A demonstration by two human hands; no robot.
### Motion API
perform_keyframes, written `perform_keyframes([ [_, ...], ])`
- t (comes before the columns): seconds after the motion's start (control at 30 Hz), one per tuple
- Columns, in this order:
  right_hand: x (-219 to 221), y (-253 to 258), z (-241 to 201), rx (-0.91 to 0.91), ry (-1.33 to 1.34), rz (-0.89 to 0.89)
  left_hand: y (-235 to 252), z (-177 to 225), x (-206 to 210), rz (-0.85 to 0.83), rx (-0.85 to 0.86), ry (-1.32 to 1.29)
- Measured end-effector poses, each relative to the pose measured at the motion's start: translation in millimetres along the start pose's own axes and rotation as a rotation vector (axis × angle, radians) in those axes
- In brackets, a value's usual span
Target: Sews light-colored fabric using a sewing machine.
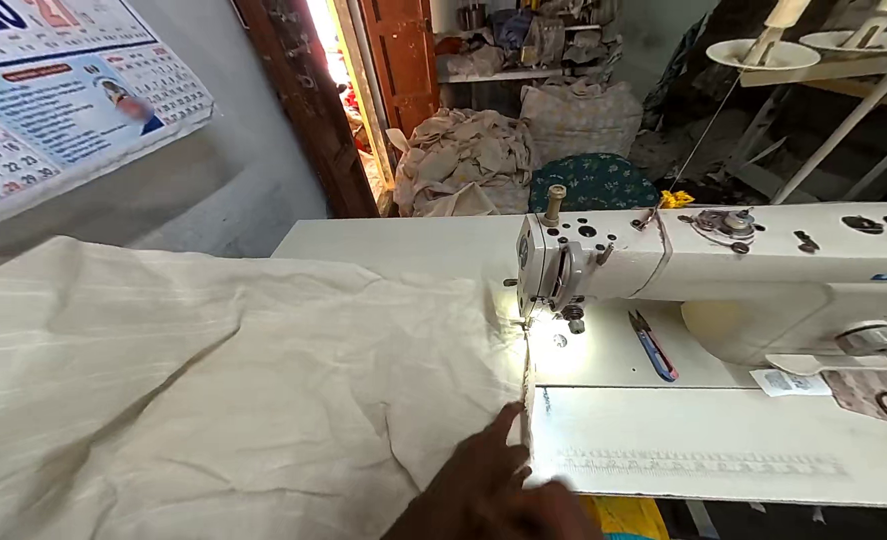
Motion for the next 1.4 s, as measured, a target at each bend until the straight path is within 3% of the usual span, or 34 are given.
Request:
perform_keyframes([
  [0.07, -45, 38, 57, 0.127, -0.206, 0.373, -13, 5, 11, 0.061, -0.026, -0.029],
  [0.13, -59, 70, 95, 0.200, -0.394, 0.501, -17, 17, 25, 0.053, -0.067, 0.000],
  [0.27, -66, 108, 102, 0.212, -0.475, 0.559, -13, 25, 33, 0.068, -0.158, -0.008],
  [0.4, -65, 100, 106, 0.143, -0.449, 0.606, -20, 22, 35, 0.083, -0.178, -0.071],
  [0.7, -68, 100, 101, 0.124, -0.449, 0.684, -17, 22, 29, 0.273, 0.123, -0.206],
  [0.9, -55, 87, 109, 0.194, -0.458, 0.531, -21, 20, 33, 0.245, 0.113, -0.144],
  [1.0, -60, 92, 101, 0.160, -0.481, 0.519, -43, 17, 11, 0.281, 0.018, 0.001],
  [1.13, -65, 105, 98, 0.117, -0.472, 0.489, -98, -76, -83, 0.681, -0.394, 0.274],
  [1.23, -54, 86, 109, 0.212, -0.368, 0.269, -143, -191, -114, 0.565, -0.882, 0.179],
  [1.3, -36, 56, 104, 0.192, -0.222, 0.108, -146, -242, -124, 0.532, -0.916, 0.236],
  [1.4, -13, 10, 77, 0.103, -0.025, 0.014, -115, -284, -161, 0.517, -0.768, 0.345],
])
Point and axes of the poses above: each hand's wrist, its own y-axis towards the middle knuckle, its own x-axis out of the palm, z = x × y, the point moved 10 cm from there along y, towards the middle knuckle, and after that the axes turned 5 degrees about z, right-handed, at the moved point
